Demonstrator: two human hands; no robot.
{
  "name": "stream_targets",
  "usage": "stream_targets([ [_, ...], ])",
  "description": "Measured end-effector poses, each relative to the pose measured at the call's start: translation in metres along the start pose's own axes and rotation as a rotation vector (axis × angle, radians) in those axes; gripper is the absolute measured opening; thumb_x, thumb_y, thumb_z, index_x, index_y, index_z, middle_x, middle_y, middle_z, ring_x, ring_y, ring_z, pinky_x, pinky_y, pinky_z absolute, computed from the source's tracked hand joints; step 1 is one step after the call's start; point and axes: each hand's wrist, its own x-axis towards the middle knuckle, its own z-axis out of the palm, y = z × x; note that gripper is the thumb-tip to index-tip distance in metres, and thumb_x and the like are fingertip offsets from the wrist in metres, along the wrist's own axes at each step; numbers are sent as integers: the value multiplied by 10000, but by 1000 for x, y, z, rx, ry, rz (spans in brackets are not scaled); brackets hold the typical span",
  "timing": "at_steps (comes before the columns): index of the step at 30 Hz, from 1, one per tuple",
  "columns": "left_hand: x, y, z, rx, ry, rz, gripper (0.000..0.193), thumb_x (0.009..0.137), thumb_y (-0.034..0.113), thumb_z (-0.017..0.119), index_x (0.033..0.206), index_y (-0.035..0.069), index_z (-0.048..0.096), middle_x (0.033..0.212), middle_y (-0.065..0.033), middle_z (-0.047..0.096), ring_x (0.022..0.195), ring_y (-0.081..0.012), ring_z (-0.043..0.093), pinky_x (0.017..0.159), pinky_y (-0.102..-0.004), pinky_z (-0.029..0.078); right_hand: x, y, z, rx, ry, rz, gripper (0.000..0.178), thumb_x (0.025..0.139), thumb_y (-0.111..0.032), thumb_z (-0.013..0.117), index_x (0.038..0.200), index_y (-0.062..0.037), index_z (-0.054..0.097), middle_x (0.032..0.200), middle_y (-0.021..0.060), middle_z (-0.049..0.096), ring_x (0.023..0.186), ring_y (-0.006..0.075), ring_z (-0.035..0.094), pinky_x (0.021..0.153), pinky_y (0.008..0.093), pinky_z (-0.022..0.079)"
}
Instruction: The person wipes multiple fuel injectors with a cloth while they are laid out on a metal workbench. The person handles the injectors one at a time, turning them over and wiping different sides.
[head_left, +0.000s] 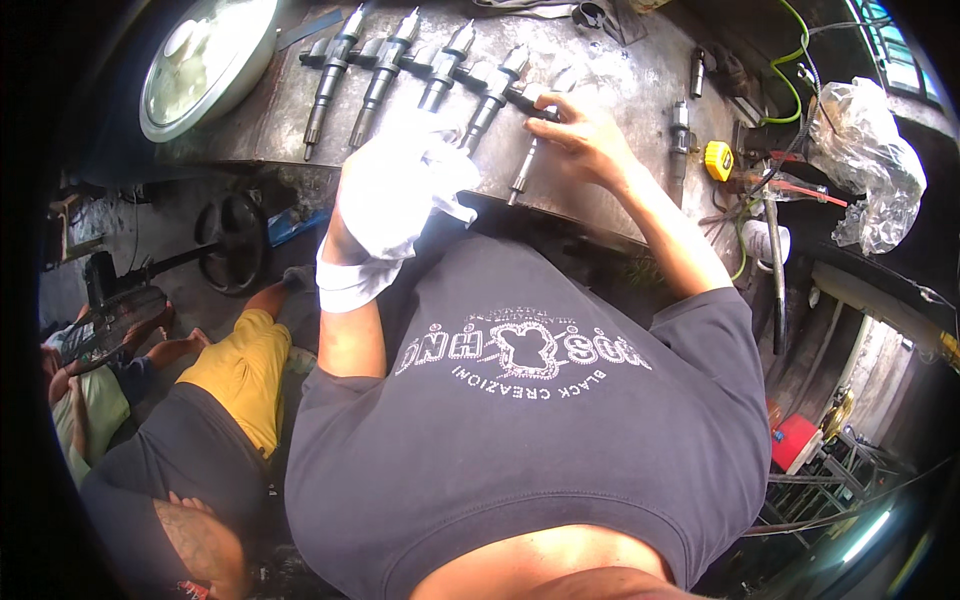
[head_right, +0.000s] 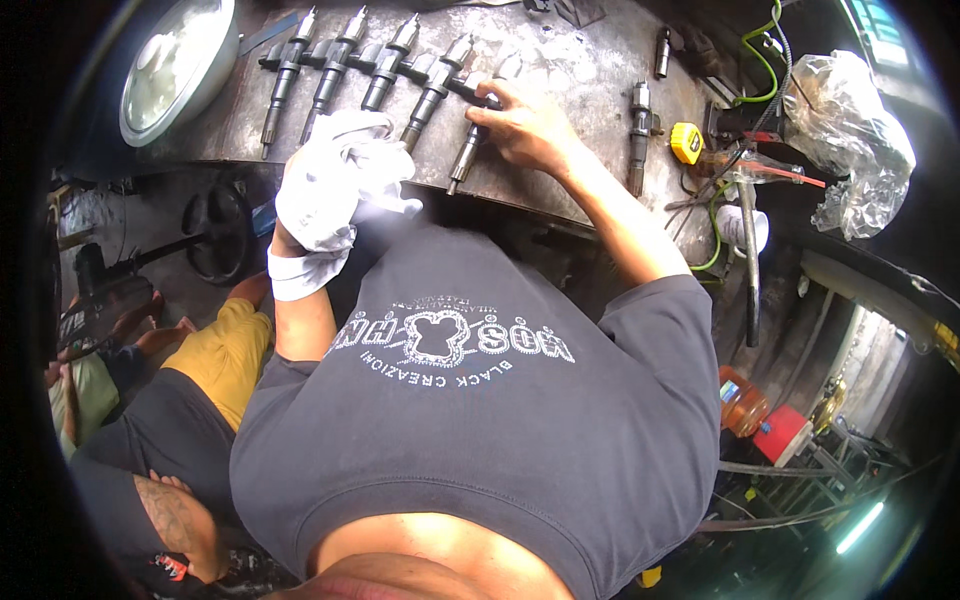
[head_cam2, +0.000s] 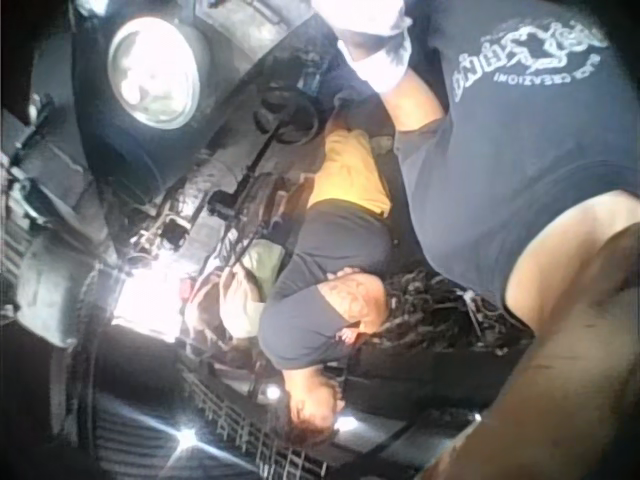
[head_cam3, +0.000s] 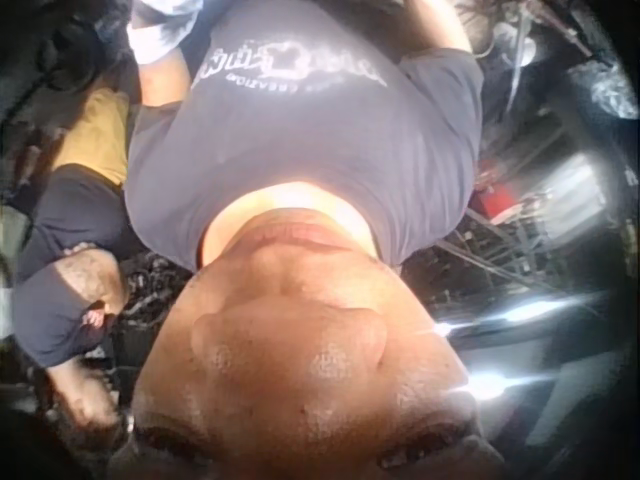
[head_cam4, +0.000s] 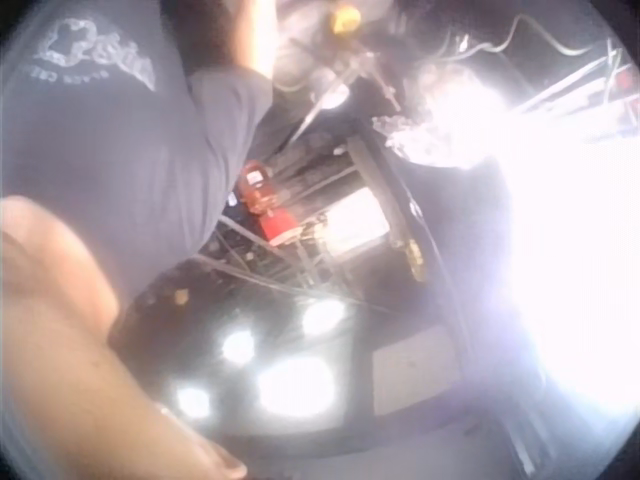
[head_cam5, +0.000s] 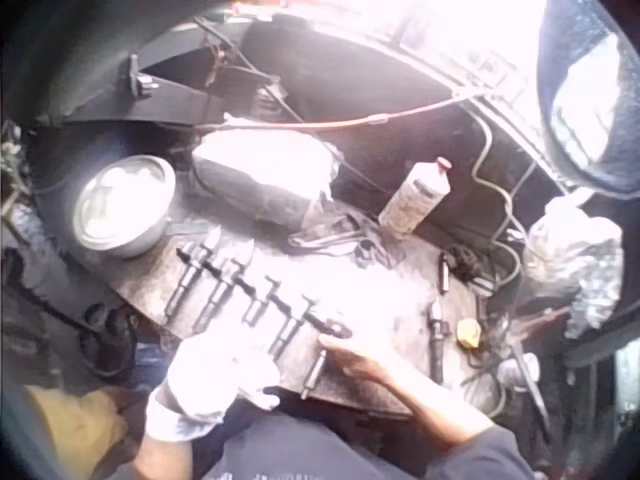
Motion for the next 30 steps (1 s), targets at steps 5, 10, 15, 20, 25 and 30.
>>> stream_targets([
  [5,-7,4,6,-73,29,20,475,803,79,574,1199,-143,435,984,-244,604,831,-292,635,695,-382,555,-2,-11,-4,11,-5,25,384,654,-18,655,1011,-156,631,1159,85,521,1003,294,526,815,366,480],
  [10,-12,12,12,-145,-11,38,440,804,52,582,1210,-34,438,913,-158,608,664,-207,622,547,-305,533,-7,-8,0,-6,-1,8,404,648,-10,659,1026,-148,623,1161,69,523,1040,285,503,824,371,475],
  [15,-6,6,13,-120,-25,21,433,792,46,585,1193,-50,450,917,-159,612,693,-205,623,570,-303,529,-6,-2,1,-49,-11,-29,423,629,0,655,1023,-151,626,1156,57,531,1049,284,496,835,383,468],
  [20,-6,3,17,-119,-26,19,428,781,41,589,1175,-65,461,921,-160,616,722,-203,625,593,-302,526,0,-1,1,6,-11,-25,431,591,20,644,986,-153,639,1114,53,553,1020,271,520,804,371,477],
  [25,-4,5,16,-29,-12,-72,452,800,79,567,1186,-131,461,966,-205,625,812,-258,639,711,-351,553,6,-2,-1,23,-33,-25,402,593,21,659,956,-150,651,1108,51,561,978,249,548,764,349,495],
  [30,-12,-3,19,57,-3,-64,417,845,109,554,1194,-104,469,961,-201,624,836,-263,641,677,-387,568,11,-4,-5,239,-138,153,408,592,24,664,963,-145,655,1111,47,567,952,252,562,763,354,499],
])
